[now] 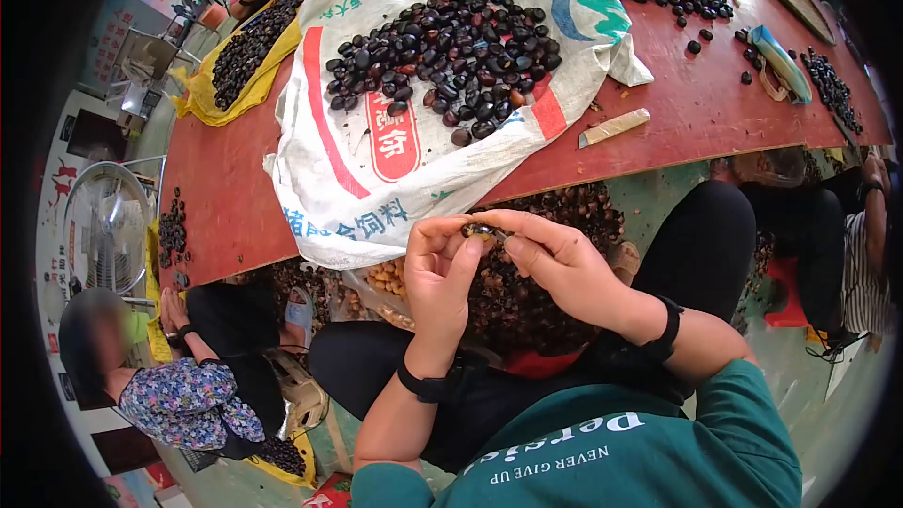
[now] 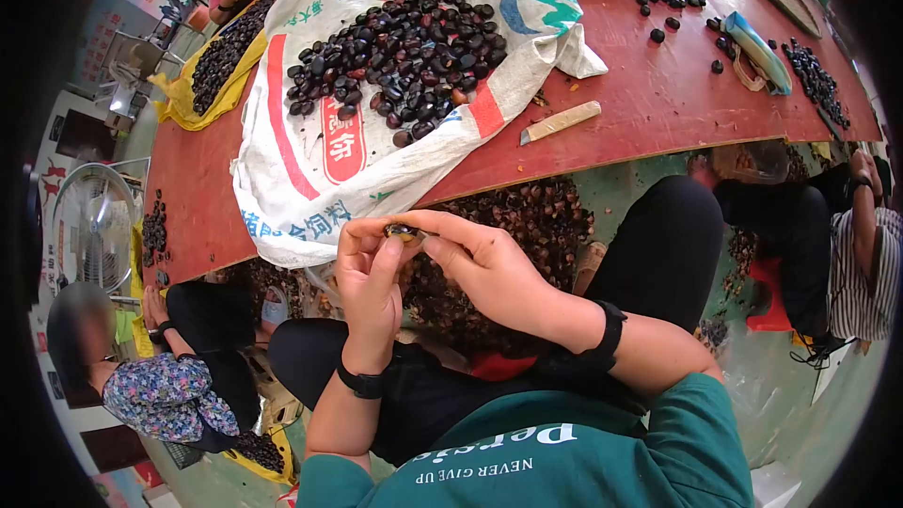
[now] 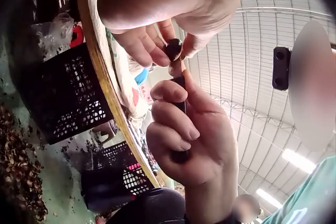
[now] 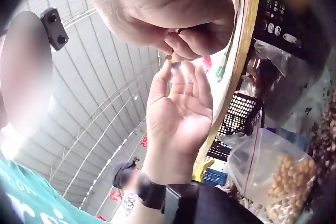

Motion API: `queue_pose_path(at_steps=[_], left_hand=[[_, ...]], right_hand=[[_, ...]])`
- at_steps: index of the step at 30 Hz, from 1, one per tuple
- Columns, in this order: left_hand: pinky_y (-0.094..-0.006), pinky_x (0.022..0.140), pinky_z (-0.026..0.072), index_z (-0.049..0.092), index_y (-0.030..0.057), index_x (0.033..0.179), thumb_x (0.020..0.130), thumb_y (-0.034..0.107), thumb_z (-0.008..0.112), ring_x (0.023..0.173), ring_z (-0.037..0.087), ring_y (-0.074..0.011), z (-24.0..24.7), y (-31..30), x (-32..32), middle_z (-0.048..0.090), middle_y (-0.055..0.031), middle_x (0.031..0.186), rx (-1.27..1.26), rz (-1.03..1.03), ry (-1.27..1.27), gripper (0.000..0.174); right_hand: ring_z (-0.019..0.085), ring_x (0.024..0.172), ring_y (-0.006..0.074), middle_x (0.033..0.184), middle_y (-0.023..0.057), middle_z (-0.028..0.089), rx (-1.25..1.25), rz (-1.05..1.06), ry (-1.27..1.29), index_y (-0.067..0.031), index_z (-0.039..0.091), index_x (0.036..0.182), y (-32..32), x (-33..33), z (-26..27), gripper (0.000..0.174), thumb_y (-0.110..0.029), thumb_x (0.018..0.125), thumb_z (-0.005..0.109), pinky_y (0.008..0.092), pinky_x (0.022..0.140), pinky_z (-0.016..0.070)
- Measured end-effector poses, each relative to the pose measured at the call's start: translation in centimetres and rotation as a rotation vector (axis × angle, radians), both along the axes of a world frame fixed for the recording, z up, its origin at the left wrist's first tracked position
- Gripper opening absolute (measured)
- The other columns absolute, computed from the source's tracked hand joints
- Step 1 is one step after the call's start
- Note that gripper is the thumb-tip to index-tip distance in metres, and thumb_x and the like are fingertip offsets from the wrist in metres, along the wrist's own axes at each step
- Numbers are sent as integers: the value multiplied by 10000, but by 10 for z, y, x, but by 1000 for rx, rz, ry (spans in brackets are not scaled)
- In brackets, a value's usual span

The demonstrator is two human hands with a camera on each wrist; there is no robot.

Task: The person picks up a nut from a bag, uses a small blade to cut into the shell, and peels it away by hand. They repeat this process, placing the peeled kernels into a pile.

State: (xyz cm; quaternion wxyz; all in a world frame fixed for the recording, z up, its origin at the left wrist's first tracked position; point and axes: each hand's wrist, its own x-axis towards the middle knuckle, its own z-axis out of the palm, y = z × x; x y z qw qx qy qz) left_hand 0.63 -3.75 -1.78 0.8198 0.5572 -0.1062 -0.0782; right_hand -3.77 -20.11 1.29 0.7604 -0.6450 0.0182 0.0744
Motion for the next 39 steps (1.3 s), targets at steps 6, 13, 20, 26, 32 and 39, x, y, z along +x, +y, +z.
queue_pose_path(at_steps=[6, 13, 20, 26, 32, 39], left_hand=[[-238, 828, 519, 546, 21, 1112, 908, -38, 695, 980, 625, -107, -9, -2, 1, 623, -72, 1118, 71, 7, -46, 259], [-277, 879, 544, 566, 10, 1117, 904, -36, 698, 966, 648, -136, 12, -3, -9, 655, -108, 1135, 136, -127, -45, 254], [-332, 976, 571, 583, 27, 1240, 972, 22, 621, 1010, 678, -182, 11, 10, 1, 640, -92, 1167, -172, -137, 308, 271], [-320, 935, 594, 561, 58, 1236, 974, 21, 611, 1052, 682, -192, 3, 15, 3, 630, -86, 1190, -299, -160, 408, 269], [-311, 910, 602, 541, 86, 1208, 961, 6, 625, 1088, 663, -178, 1, 12, 1, 627, -75, 1187, -313, -173, 352, 273], [-302, 909, 596, 540, 85, 1157, 925, -47, 649, 1047, 641, -141, 2, 6, -3, 617, -60, 1167, -232, -128, 276, 288]], right_hand=[[444, 721, 5, 835, -66, 567, -4, -40, -87, -80, 602, 1366, -4, -1, -6, 344, -80, 1036, 505, 192, 637, 394], [431, 700, 20, 817, -81, 531, 83, -184, -10, -50, 610, 1349, -31, 9, -6, 330, -138, 1050, 501, 195, 625, 382], [609, 882, 103, 984, 68, 681, -191, 96, -3, 2, 592, 1333, -33, 1, 7, 344, -139, 1022, 549, 274, 790, 496], [665, 1117, 266, 1249, 178, 664, -243, 27, -293, -40, 534, 1399, -15, -1, 0, 422, -30, 978, 547, 350, 934, 508], [662, 1123, 293, 1253, 171, 656, -191, 10, -310, -68, 542, 1401, -3, -3, -4, 422, -18, 982, 514, 362, 939, 517], [668, 1079, 299, 1207, 169, 667, -213, -43, -356, -72, 569, 1375, -1, -3, -9, 394, -15, 989, 511, 369, 917, 527]])
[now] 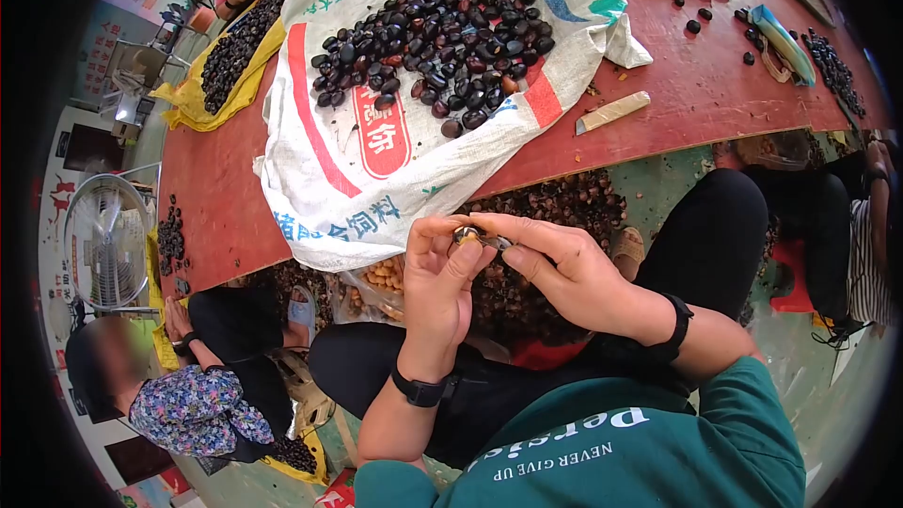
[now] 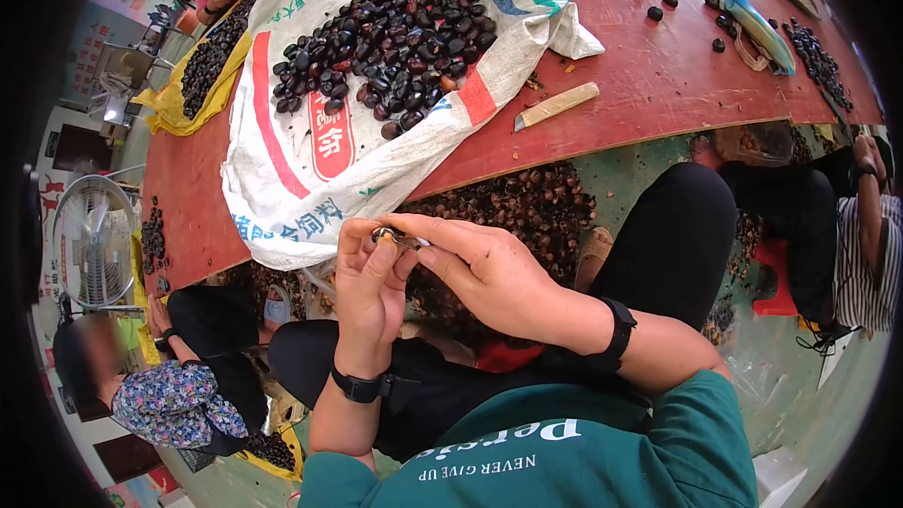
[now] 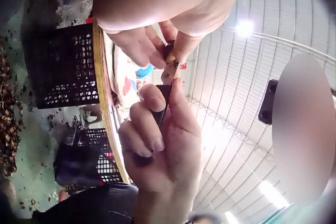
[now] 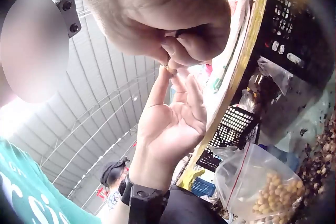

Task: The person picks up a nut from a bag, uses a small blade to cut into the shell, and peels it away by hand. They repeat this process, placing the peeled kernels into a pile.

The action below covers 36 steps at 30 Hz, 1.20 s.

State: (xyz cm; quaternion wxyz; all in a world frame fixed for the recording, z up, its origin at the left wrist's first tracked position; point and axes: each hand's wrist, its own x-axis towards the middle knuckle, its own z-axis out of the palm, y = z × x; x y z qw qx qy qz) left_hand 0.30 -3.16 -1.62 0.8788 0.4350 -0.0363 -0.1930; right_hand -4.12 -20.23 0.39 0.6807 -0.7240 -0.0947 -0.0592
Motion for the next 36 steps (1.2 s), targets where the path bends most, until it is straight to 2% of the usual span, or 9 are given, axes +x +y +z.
queue_pose_path(at_steps=[9, 15, 21, 24, 26, 29, 31, 33, 36], left_hand=[[-257, 826, 530, 507, 79, 1140, 920, -41, 657, 940, 601, -126, -8, -4, -9, 578, -77, 1151, 415, 213, -490, 292], [-222, 835, 484, 486, 51, 1126, 899, -45, 699, 943, 588, -100, 5, -20, -12, 578, -92, 1178, 248, 219, -319, 326], [-265, 800, 524, 470, 55, 1110, 949, 15, 658, 864, 603, -128, 0, -5, -9, 596, -91, 1077, 403, 202, -556, 251], [-250, 783, 518, 487, 42, 1098, 925, -13, 680, 887, 609, -110, -1, -2, -5, 625, -115, 1061, 404, 153, -558, 265], [-265, 771, 537, 491, 38, 1092, 925, -18, 675, 858, 638, -129, 2, -4, -16, 645, -121, 1018, 444, -27, -709, 254], [-307, 803, 583, 509, 48, 1100, 955, 50, 661, 864, 674, -160, 7, 0, -10, 663, -113, 988, 235, -106, -289, 210], [-332, 833, 616, 511, 53, 1135, 971, 101, 655, 883, 687, -153, 3, 12, 2, 664, -91, 989, 89, -119, -12, 223], [-331, 841, 619, 512, 51, 1147, 970, 96, 655, 888, 690, -147, 0, 15, 5, 666, -84, 992, 18, -110, 36, 232], [-324, 828, 620, 516, 41, 1149, 944, 111, 699, 894, 697, -155, -4, 17, 6, 672, -80, 989, 10, -109, 12, 284]], right_hand=[[666, 928, 296, 1029, 155, 675, 39, -138, -52, -80, 604, 1343, 16, -8, -13, 389, 3, 968, 540, 358, 812, 527], [624, 800, 287, 904, 144, 631, -36, -195, -96, -85, 611, 1339, 20, -8, -11, 387, -2, 966, 548, 374, 729, 511], [675, 938, 263, 1048, 155, 682, 26, -132, -86, -62, 598, 1347, 19, -8, -12, 384, 2, 972, 543, 336, 829, 530], [665, 1029, 183, 1143, 124, 698, 111, -61, 95, -22, 585, 1351, 11, -8, -2, 356, -25, 1002, 516, 310, 894, 514], [623, 1009, 119, 1143, 75, 691, 254, -198, 200, -9, 585, 1348, -7, 7, -3, 338, -60, 1025, 497, 280, 880, 500], [561, 960, 43, 1119, 14, 678, 244, -88, 268, -15, 593, 1347, -29, 8, 12, 329, -106, 1050, 485, 235, 845, 482], [571, 947, 50, 1102, 25, 687, 173, 44, 338, -31, 604, 1341, -25, 3, 14, 325, -102, 1040, 505, 243, 832, 490], [628, 944, 108, 1106, 86, 702, -21, 93, 269, -45, 592, 1356, -18, 2, 9, 353, -71, 1007, 543, 283, 823, 517], [663, 903, 156, 1072, 126, 706, -32, 21, -4, -55, 567, 1384, -6, 1, 0, 389, -50, 996, 542, 308, 801, 526]])
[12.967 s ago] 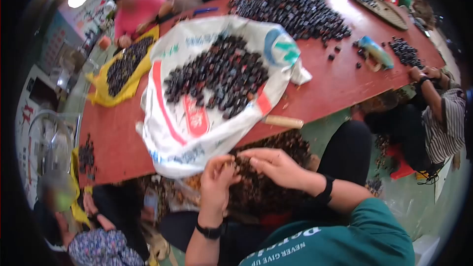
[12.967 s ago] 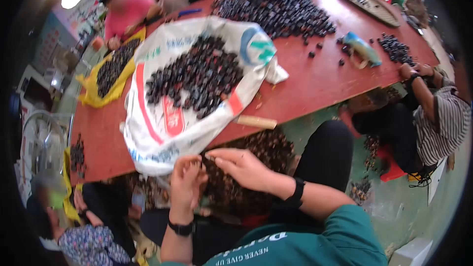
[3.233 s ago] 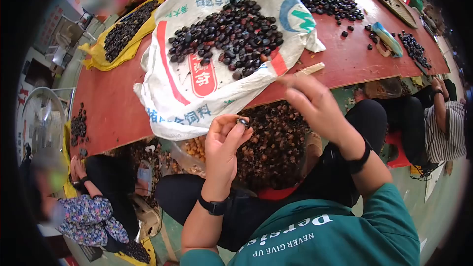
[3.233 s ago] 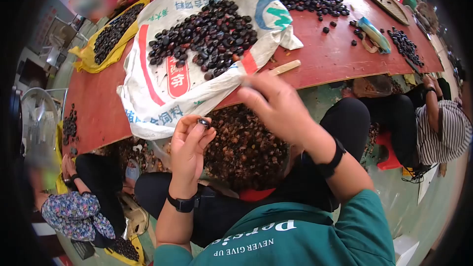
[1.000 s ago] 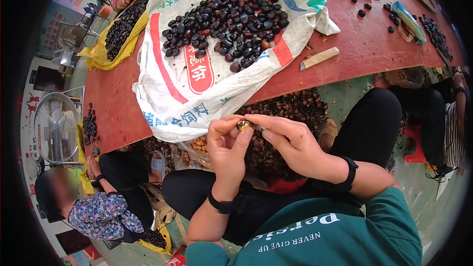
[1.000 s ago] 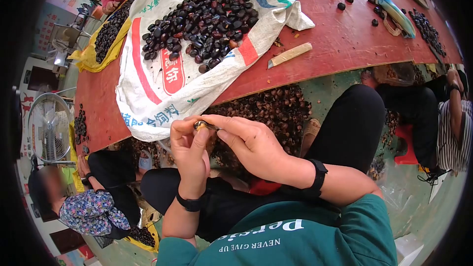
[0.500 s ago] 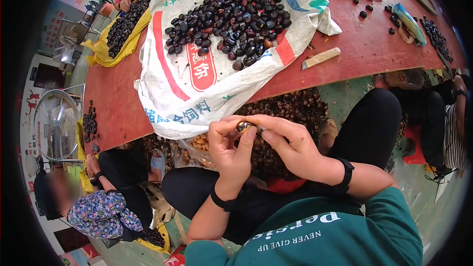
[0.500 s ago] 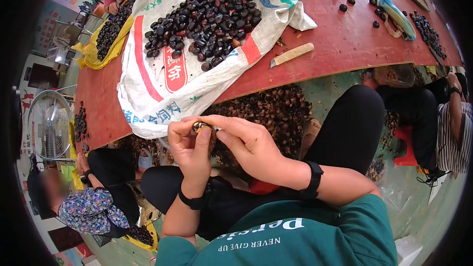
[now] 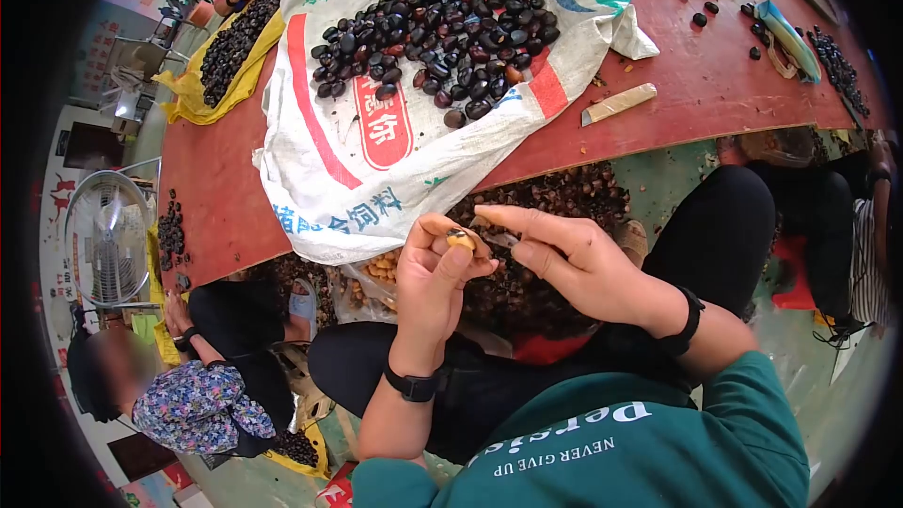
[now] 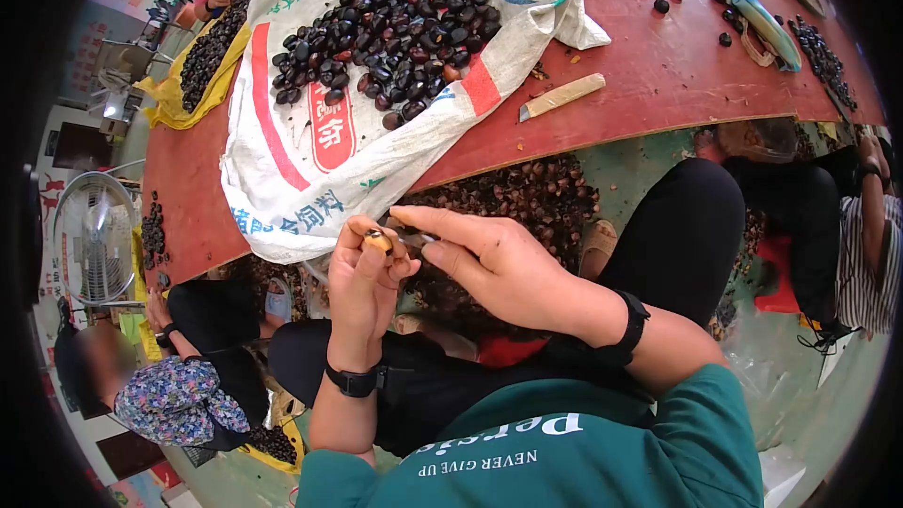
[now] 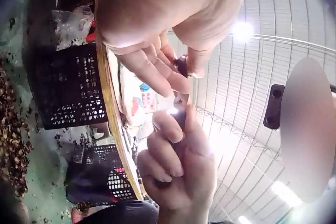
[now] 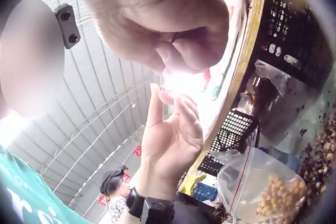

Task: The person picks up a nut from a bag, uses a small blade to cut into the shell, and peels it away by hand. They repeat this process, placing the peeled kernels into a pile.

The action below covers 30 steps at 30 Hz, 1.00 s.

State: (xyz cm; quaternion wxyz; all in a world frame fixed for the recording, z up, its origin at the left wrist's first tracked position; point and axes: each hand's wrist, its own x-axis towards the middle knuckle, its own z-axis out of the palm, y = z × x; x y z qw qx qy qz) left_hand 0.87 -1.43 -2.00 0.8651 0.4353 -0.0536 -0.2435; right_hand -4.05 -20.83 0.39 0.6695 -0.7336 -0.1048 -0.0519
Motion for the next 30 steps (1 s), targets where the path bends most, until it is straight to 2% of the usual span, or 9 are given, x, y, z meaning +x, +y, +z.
queue_pose_path(at_steps=[1, 5, 11, 17, 23, 26, 30], left_hand=[[-322, 816, 619, 516, 39, 1146, 935, 116, 712, 887, 698, -159, 0, 0, -1, 674, -85, 985, 25, 2, -21, 297], [-299, 761, 607, 523, 29, 1123, 910, 135, 751, 844, 701, -169, 2, -2, -3, 683, -103, 966, 97, -10, -99, 330], [-274, 749, 593, 520, 34, 1088, 913, 71, 734, 808, 687, -142, 3, 0, -5, 680, -97, 953, 193, -33, -182, 279], [-268, 747, 594, 505, 38, 1064, 911, 6, 711, 820, 678, -118, 11, -2, -7, 655, -61, 915, 316, -38, -228, 259], [-310, 810, 599, 498, 28, 1065, 934, -11, 660, 880, 691, -146, 11, 2, -7, 675, -109, 1000, 378, -72, -303, 211], [-330, 837, 598, 507, 9, 1128, 977, 25, 599, 936, 703, -180, 16, -4, -14, 685, -149, 1058, 341, -72, -262, 177], [-320, 836, 601, 500, -9, 1272, 1033, 117, 520, 991, 710, -212, 14, 1, -8, 679, -165, 1125, 267, -99, -81, 271]], right_hand=[[686, 894, 190, 1051, 145, 706, 30, 75, 96, -63, 530, 1419, -2, -2, 3, 422, -59, 997, 538, 327, 790, 530], [702, 885, 216, 1032, 150, 710, 26, 151, 261, -66, 510, 1432, -5, -4, 19, 439, -92, 996, 549, 333, 779, 535], [715, 916, 255, 1049, 155, 714, 30, 100, 95, -85, 560, 1388, -2, -5, -1, 406, -78, 982, 562, 351, 780, 543], [695, 885, 305, 964, 134, 697, -129, -26, -19, -107, 614, 1321, 5, -10, -6, 368, -66, 956, 585, 375, 739, 547], [680, 847, 308, 899, 120, 660, -241, -106, -46, -97, 626, 1293, 10, -12, -9, 345, -60, 954, 577, 384, 713, 543], [679, 850, 305, 920, 128, 664, -217, -153, -52, -92, 628, 1290, 6, -7, -11, 346, -44, 951, 574, 380, 723, 545], [676, 860, 304, 989, 137, 673, -42, -170, -127, -84, 623, 1305, 10, -3, -19, 350, -37, 965, 557, 369, 740, 543]])
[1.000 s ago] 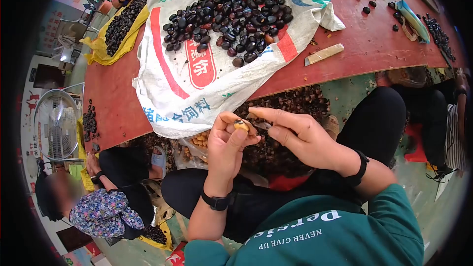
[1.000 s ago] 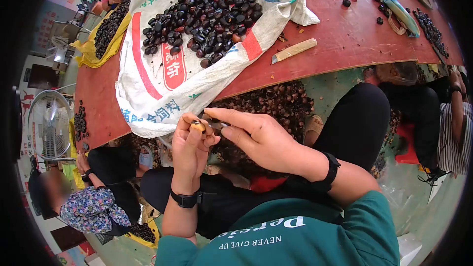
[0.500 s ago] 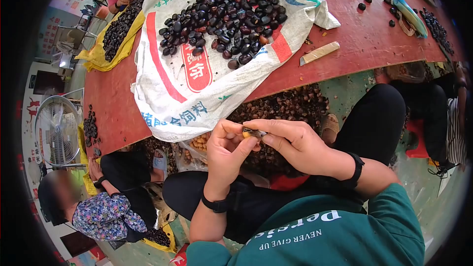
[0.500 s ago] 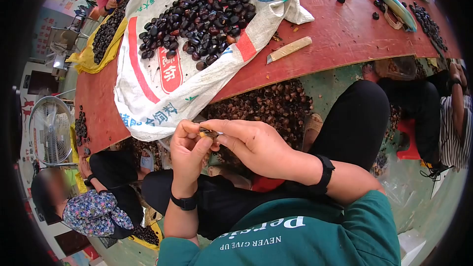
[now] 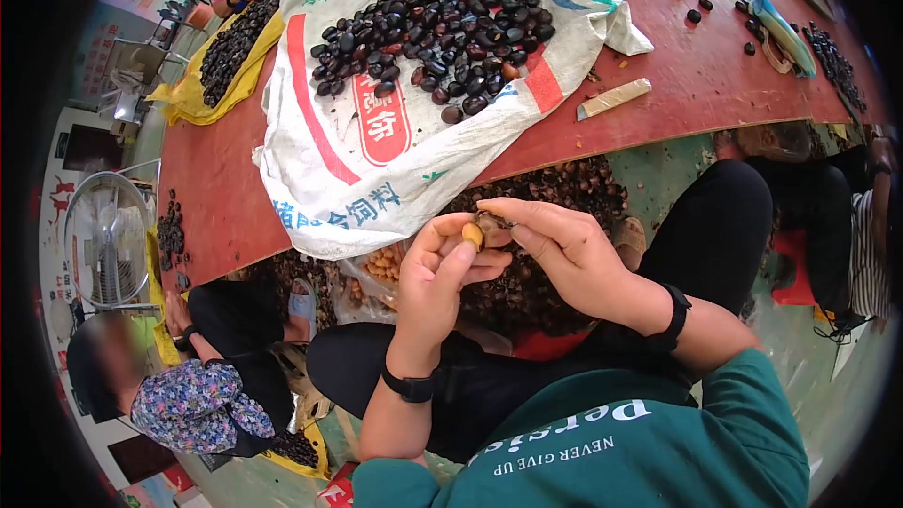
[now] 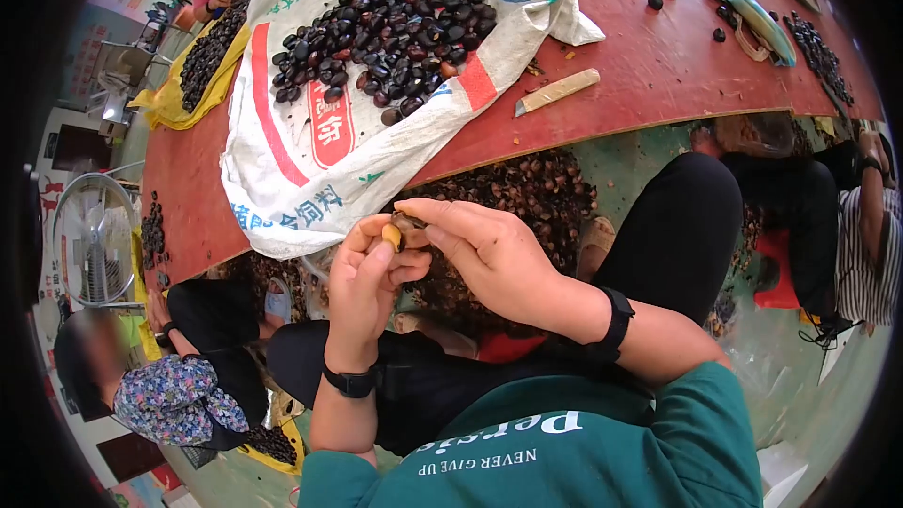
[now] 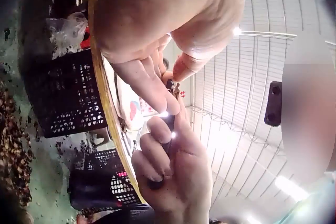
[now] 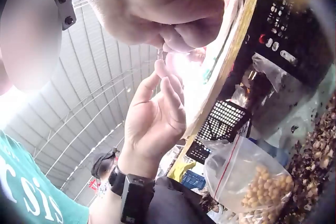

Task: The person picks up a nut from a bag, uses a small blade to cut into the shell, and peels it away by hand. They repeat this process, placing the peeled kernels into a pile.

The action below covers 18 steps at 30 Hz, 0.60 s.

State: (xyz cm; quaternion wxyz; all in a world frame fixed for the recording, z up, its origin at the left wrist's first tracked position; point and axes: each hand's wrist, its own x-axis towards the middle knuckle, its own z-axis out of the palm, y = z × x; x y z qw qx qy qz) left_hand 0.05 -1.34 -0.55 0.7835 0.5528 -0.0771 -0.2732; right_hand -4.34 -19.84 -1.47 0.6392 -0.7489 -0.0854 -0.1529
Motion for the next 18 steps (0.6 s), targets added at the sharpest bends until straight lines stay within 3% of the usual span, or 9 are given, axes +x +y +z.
queue_pose_path(at_steps=[5, 9, 12, 15, 18], left_hand=[[-301, 825, 608, 487, 6, 1347, 1056, 180, 488, 1013, 710, -220, -8, 3, 2, 665, -154, 1187, -97, -42, 141, 339], [-291, 820, 607, 507, 27, 1314, 1054, 192, 501, 1019, 707, -212, -11, 6, 6, 656, -162, 1229, -155, 15, 221, 308], [-274, 807, 603, 523, 44, 1285, 1052, 202, 512, 1016, 706, -196, -12, 13, 11, 653, -164, 1250, -175, 27, 260, 282], [-226, 758, 592, 543, 68, 1259, 1035, 211, 561, 953, 704, -136, -9, 21, 9, 680, -131, 1199, -5, 10, 270, 267], [-204, 730, 584, 564, 76, 1235, 1016, 204, 600, 905, 690, -100, -32, 45, 9, 697, -97, 1133, 145, -59, 329, 256]], right_hand=[[670, 817, 297, 951, 130, 658, -167, 1, 25, -79, 615, 1322, -3, -4, 7, 369, -25, 961, 560, 363, 706, 537], [661, 764, 296, 917, 125, 642, -263, 25, 58, -79, 611, 1327, -7, -9, 23, 383, -15, 952, 562, 362, 675, 533], [667, 765, 301, 912, 136, 649, -185, 77, -80, -79, 620, 1316, -8, -6, 17, 375, -50, 943, 592, 370, 662, 531], [672, 742, 299, 865, 135, 661, -174, 137, -105, -55, 679, 1163, -8, -4, 14, 269, -144, 909, 678, 372, 632, 524], [677, 715, 291, 817, 129, 668, -323, 189, 72, -37, 687, 980, -14, -7, 18, 239, -232, 858, 751, 369, 606, 516]])
